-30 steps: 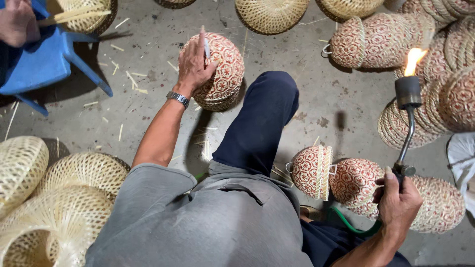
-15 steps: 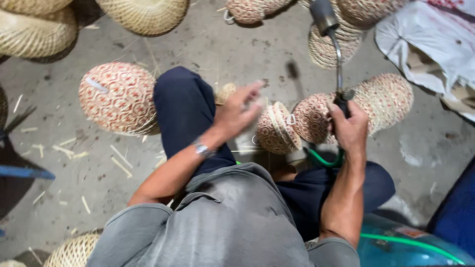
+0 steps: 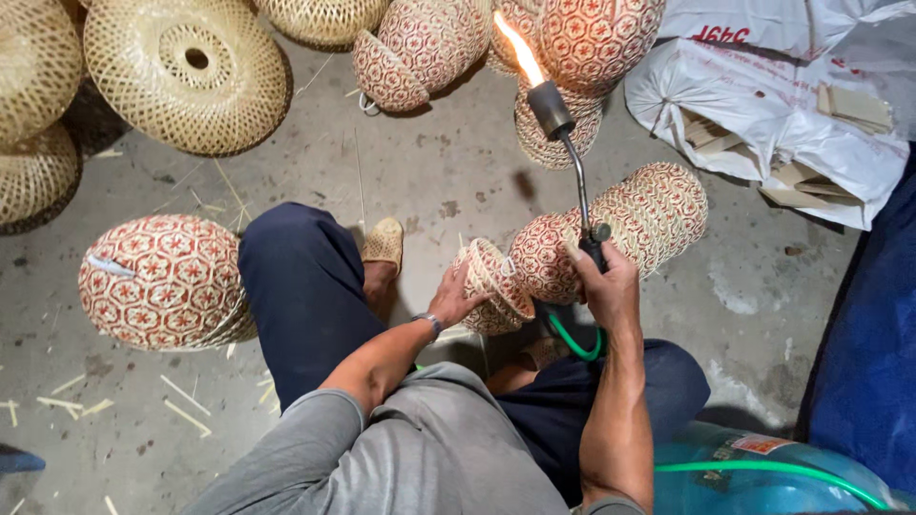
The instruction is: The person uses a handheld blowtorch to apply heat to the interior and exterior surfaces of woven baskets. They rotate each basket to ensure even coverage and then place it on a stack of finished items before picking up the next one.
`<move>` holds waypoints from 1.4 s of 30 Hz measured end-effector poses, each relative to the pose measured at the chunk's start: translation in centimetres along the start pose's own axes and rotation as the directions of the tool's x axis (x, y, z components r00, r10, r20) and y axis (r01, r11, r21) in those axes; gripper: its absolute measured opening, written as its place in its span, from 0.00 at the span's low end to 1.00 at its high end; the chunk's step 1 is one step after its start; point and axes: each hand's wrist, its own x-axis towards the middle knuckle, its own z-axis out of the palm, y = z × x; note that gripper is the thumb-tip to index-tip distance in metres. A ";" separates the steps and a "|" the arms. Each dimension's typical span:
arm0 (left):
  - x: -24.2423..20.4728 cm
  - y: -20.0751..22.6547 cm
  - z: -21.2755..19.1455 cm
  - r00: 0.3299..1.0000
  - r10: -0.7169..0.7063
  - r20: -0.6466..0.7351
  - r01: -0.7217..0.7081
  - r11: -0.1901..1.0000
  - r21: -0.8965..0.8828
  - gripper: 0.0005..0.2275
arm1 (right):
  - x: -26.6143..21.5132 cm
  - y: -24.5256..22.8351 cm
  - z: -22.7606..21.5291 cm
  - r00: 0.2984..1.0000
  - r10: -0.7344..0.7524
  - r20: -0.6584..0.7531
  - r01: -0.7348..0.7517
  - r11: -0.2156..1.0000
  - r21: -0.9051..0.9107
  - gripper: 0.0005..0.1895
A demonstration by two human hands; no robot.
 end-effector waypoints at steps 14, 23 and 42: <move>1.7 -3.4 1.8 0.703 -0.500 0.506 0.708 0.430 -0.560 0.41 | 0.8 0.8 0.5 0.989 -0.140 0.049 0.141 0.989 -0.032 0.14; 3.0 2.9 0.9 0.884 -0.447 0.138 0.467 0.849 -0.245 0.57 | 1.6 3.1 2.5 0.999 -0.023 0.044 0.026 0.997 -0.076 0.13; 1.4 0.3 -4.3 0.870 -0.462 0.174 0.483 0.722 -0.496 0.41 | 6.4 20.0 14.7 0.979 -0.135 0.154 0.145 0.988 -0.052 0.10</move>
